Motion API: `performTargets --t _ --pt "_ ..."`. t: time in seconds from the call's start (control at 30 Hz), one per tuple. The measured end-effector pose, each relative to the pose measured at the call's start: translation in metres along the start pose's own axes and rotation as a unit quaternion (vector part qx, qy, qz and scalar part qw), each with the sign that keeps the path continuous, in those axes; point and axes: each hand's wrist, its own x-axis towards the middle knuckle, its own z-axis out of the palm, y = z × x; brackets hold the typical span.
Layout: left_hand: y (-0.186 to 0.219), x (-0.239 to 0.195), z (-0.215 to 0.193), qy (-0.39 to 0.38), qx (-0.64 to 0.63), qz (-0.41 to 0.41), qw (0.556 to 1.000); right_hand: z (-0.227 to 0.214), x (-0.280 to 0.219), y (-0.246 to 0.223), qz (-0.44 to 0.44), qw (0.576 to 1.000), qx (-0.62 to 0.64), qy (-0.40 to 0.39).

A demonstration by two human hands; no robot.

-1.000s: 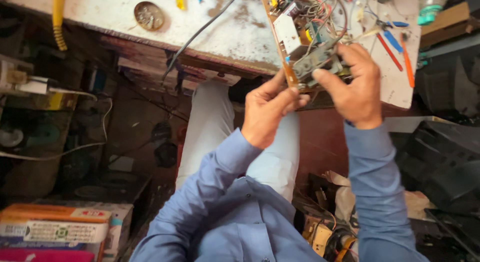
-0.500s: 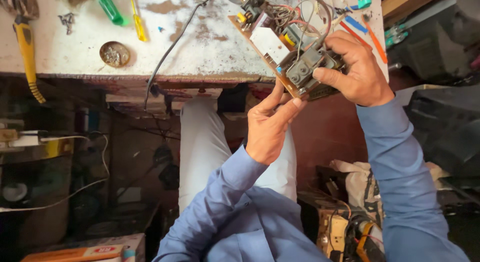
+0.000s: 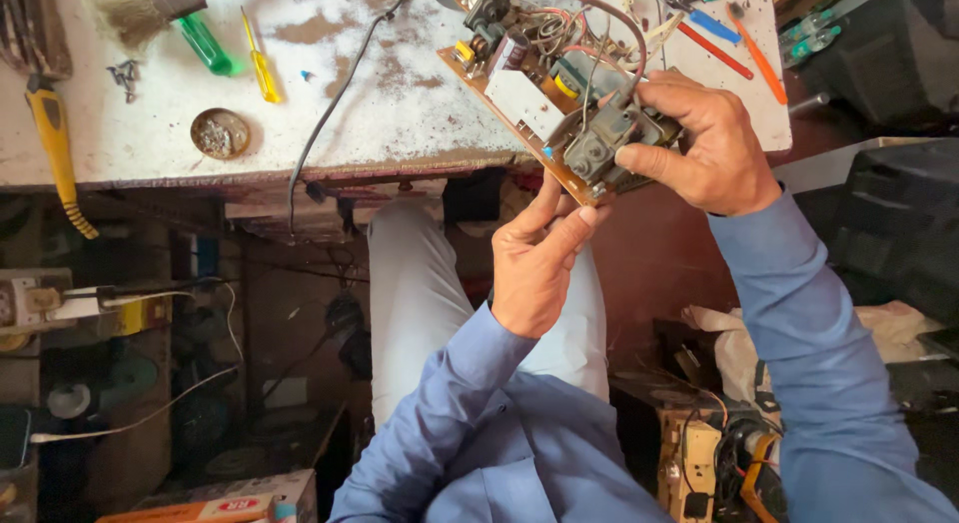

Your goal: The person cleans a circuit board with a brush, inspects components using a magnifying glass, and manipulates small parts and wires on the board. The person also uses a screwdriver to adjust components on the board.

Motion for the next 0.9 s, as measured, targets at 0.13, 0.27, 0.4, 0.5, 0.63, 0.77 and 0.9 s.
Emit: performTargets --t 0.13,0.27,0.4,0.5,0.63,0.77,0.9 --pt "-0.005 0.000 -0.006 0.003 0.007 0.006 1.000 0.000 -0.001 -0.001 -0.023 0.999 -0.039 -0.003" --pt "-0.007 0.003 -0.013 -0.003 0.000 0.010 1.000 0.001 0.000 0.000 -0.044 0.996 -0.073 -0.007" --pt "-0.003 0.004 -0.019 -0.002 -0.020 0.004 1.000 0.008 -0.001 0.005 -0.040 0.989 -0.138 -0.019" --pt "0.002 0.004 -0.026 -0.004 -0.025 0.007 1.000 0.019 0.000 0.007 -0.075 0.984 -0.163 -0.005" --pt "0.007 0.004 -0.042 -0.011 -0.057 0.000 0.998 0.037 0.002 0.009 -0.091 0.982 -0.165 0.021" --pt "0.013 0.005 -0.061 0.017 -0.065 0.000 0.998 0.057 0.008 0.004 -0.082 0.977 -0.195 0.001" --pt "0.014 0.005 -0.076 0.044 -0.077 -0.001 0.996 0.076 0.008 0.000 -0.065 0.970 -0.232 -0.027"
